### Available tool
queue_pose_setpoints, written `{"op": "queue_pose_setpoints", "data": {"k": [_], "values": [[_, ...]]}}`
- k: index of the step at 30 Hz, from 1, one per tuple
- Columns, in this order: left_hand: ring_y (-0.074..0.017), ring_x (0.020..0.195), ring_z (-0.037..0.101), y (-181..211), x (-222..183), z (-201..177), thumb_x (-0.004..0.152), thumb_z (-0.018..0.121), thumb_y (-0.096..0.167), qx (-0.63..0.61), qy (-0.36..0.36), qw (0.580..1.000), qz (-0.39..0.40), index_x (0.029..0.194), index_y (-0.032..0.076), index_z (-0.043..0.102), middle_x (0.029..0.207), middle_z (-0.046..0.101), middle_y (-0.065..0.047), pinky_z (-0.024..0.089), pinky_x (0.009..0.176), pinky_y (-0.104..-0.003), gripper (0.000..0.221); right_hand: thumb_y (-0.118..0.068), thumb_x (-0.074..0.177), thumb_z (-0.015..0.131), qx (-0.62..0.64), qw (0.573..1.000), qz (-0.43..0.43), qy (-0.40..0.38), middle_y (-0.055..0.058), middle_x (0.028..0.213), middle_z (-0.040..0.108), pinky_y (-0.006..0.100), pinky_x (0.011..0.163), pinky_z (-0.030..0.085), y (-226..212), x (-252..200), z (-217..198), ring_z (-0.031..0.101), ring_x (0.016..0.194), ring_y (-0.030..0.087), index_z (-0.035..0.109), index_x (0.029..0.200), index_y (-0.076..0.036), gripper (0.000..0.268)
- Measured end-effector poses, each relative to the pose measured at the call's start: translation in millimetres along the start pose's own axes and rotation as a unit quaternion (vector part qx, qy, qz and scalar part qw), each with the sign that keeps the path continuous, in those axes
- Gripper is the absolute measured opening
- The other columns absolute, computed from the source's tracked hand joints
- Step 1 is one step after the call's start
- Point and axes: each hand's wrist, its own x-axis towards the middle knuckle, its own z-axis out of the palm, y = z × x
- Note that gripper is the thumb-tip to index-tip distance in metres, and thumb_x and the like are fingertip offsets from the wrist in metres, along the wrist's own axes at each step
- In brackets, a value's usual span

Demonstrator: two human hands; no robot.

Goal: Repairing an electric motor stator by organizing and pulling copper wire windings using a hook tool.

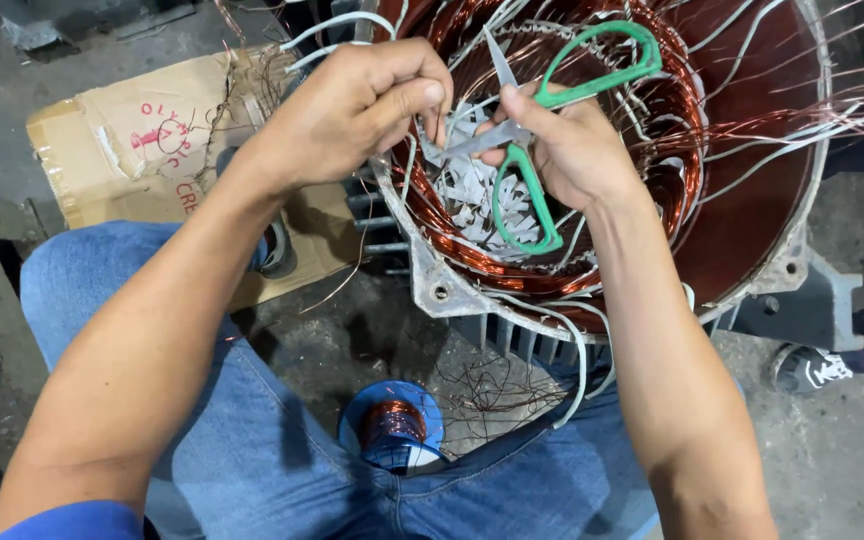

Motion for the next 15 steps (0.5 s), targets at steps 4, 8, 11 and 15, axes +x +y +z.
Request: {"op": "queue_pose_setpoints", "data": {"k": [4, 8, 11, 15], "values": [[-0.0080, 0.054, 0.053, -4, 0, 2, 0.120, 0.048, 0.008, 0.059, 0.022, 0.998, 0.008, 0.109, 0.007, 0.059, 0.099, 0.080, -0.006, 0.042, 0.052, -0.023, 0.016, -0.029, 0.108, 0.069, -0.056, 0.985, 0.110, 0.123, 0.006, 0.081, 0.075, 0.038, 0.099, 0.055, -25, -7, 17, 0.076, 0.078, 0.018, 0.068, 0.091, -0.010, 0.025], [-0.0098, 0.056, 0.068, -4, 0, 5, 0.117, 0.043, 0.004, 0.077, 0.098, 0.992, -0.025, 0.106, 0.006, 0.057, 0.094, 0.079, -0.008, 0.054, 0.054, -0.025, 0.018, -0.008, 0.103, 0.067, 0.086, 0.985, 0.130, 0.079, 0.006, 0.070, 0.070, 0.017, 0.038, 0.048, -25, -16, -10, 0.061, 0.047, 0.011, 0.060, 0.076, -0.009, 0.028], [-0.0105, 0.052, 0.068, -5, 8, 8, 0.118, 0.043, 0.009, 0.084, 0.105, 0.985, -0.107, 0.106, 0.009, 0.056, 0.086, 0.080, -0.006, 0.053, 0.047, -0.026, 0.018, -0.004, 0.099, 0.066, 0.163, 0.972, 0.132, 0.104, 0.017, 0.086, 0.079, 0.043, 0.077, 0.070, -38, -41, 7, 0.079, 0.075, 0.033, 0.066, 0.081, -0.004, 0.019], [-0.0142, 0.045, 0.075, 17, 21, 17, 0.118, 0.043, 0.008, 0.032, 0.099, 0.979, -0.176, 0.105, 0.007, 0.058, 0.085, 0.081, -0.009, 0.055, 0.034, -0.024, 0.020, -0.008, 0.102, 0.063, 0.157, 0.977, 0.118, 0.085, 0.019, 0.084, 0.079, 0.050, 0.085, 0.071, -34, -63, 23, 0.081, 0.082, 0.034, 0.063, 0.079, -0.006, 0.023]]}}
